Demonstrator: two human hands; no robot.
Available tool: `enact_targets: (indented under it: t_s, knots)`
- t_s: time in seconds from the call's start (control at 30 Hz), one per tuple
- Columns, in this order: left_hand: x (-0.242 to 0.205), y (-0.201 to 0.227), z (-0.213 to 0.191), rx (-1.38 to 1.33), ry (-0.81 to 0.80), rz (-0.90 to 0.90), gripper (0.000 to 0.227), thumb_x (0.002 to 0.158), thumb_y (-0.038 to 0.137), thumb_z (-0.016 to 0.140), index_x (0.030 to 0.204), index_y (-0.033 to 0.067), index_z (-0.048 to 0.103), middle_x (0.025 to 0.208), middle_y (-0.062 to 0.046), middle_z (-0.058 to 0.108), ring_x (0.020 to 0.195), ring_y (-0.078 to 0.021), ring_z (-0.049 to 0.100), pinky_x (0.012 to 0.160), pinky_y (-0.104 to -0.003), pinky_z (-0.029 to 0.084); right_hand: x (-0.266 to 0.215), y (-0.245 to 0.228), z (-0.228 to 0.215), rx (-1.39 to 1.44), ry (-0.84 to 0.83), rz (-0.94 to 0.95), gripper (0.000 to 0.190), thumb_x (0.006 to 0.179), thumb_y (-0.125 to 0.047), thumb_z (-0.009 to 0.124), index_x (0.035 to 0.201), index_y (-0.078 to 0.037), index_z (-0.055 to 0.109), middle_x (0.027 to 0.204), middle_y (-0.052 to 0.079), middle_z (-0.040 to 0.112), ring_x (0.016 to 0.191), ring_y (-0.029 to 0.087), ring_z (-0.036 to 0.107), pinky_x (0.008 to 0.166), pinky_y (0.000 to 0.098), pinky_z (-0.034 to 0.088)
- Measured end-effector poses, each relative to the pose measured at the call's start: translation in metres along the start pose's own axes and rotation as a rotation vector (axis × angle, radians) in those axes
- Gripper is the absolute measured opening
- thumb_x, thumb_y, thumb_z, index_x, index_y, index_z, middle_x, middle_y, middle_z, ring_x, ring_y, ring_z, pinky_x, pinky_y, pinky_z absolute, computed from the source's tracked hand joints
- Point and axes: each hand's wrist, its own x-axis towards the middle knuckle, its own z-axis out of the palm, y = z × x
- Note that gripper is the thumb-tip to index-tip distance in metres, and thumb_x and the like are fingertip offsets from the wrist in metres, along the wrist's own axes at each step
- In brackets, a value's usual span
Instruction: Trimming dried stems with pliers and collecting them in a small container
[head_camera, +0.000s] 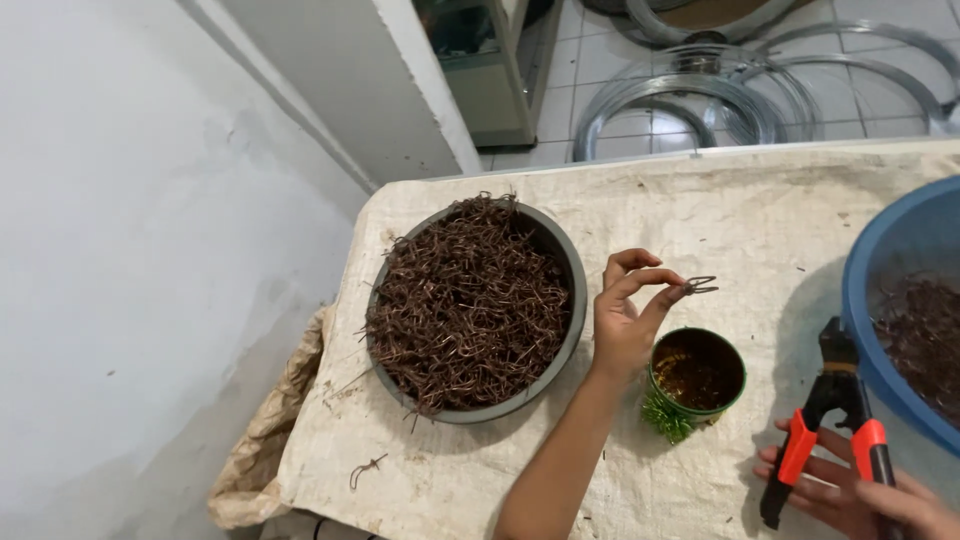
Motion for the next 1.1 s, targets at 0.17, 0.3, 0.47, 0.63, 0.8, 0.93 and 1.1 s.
enact_targets:
  t_s: [0.17,0.3,0.47,0.63,0.8,0.93,1.1]
  knots:
    - [-0.005,-0.016,-0.005,0.074,0.008,-0.003,0.011,0.088,0.017,0.078,0.097,0.0207,0.074,0.115,0.002,0.052,0.118,-0.0140,0.051,0.115,-0.036,0.042,-0.012,0.001,0.013,-0.111,0.208,-0.064,0.056,0.124,0.018,0.083,0.149,0.011,0.033,0.149,0.047,0.052,0.139,0.057,0.055,0.111,0.0602,0.045]
    - [-0.008,-0.018,-0.007,0.144,-0.016,-0.005,0.010,0.089,0.019,0.077,0.097,0.0227,0.074,0.116,0.003,0.051,0.118,-0.0143,0.050,0.115,-0.037,0.040,-0.045,-0.007,-0.026,-0.097,0.306,-0.042,0.055,0.111,0.024,0.088,0.144,0.010,0.045,0.142,0.046,0.063,0.131,0.060,0.065,0.103,0.0660,0.048]
    - [-0.006,-0.007,-0.007,0.258,-0.030,-0.028,0.006,0.091,0.023,0.076,0.096,0.0250,0.074,0.115,0.004,0.052,0.119,-0.0154,0.049,0.113,-0.037,0.040,-0.028,-0.006,-0.027,-0.132,0.365,0.036,0.052,0.096,0.018,0.075,0.140,0.008,0.049,0.141,0.043,0.068,0.130,0.054,0.068,0.104,0.0629,0.049]
    - [-0.006,-0.004,-0.011,0.257,-0.017,-0.040,0.006,0.090,0.025,0.076,0.097,0.0251,0.074,0.114,0.005,0.053,0.118,-0.0151,0.050,0.113,-0.036,0.041,0.070,0.002,0.042,-0.259,1.060,0.052,0.044,0.101,0.002,0.042,0.146,0.003,0.041,0.146,0.037,0.054,0.136,0.049,0.052,0.116,0.0559,0.037]
    - [-0.004,-0.001,-0.011,0.254,-0.026,-0.058,0.007,0.090,0.025,0.076,0.097,0.0250,0.074,0.113,0.005,0.053,0.119,-0.0150,0.051,0.114,-0.037,0.041,0.101,0.015,0.075,-0.490,1.859,0.298,0.050,0.112,-0.006,0.044,0.159,-0.012,0.030,0.155,0.027,0.050,0.140,0.048,0.047,0.125,0.0578,0.029]
    - [-0.006,0.002,-0.009,0.233,-0.051,-0.063,0.007,0.091,0.025,0.075,0.098,0.0247,0.073,0.115,0.004,0.052,0.120,-0.0155,0.050,0.116,-0.038,0.041,0.032,0.011,0.008,-0.741,1.756,0.202,0.033,0.105,0.008,0.059,0.135,0.020,0.055,0.118,0.040,0.059,0.104,0.054,0.055,0.097,0.0596,0.041]
    - [-0.008,0.004,-0.006,0.221,-0.055,-0.066,0.007,0.090,0.024,0.076,0.097,0.0242,0.073,0.114,0.003,0.051,0.119,-0.0149,0.051,0.116,-0.036,0.042,0.027,0.006,0.004,-0.939,1.706,0.302,0.031,0.106,-0.008,0.065,0.121,0.019,0.065,0.102,0.041,0.066,0.090,0.053,0.060,0.080,0.0601,0.042]
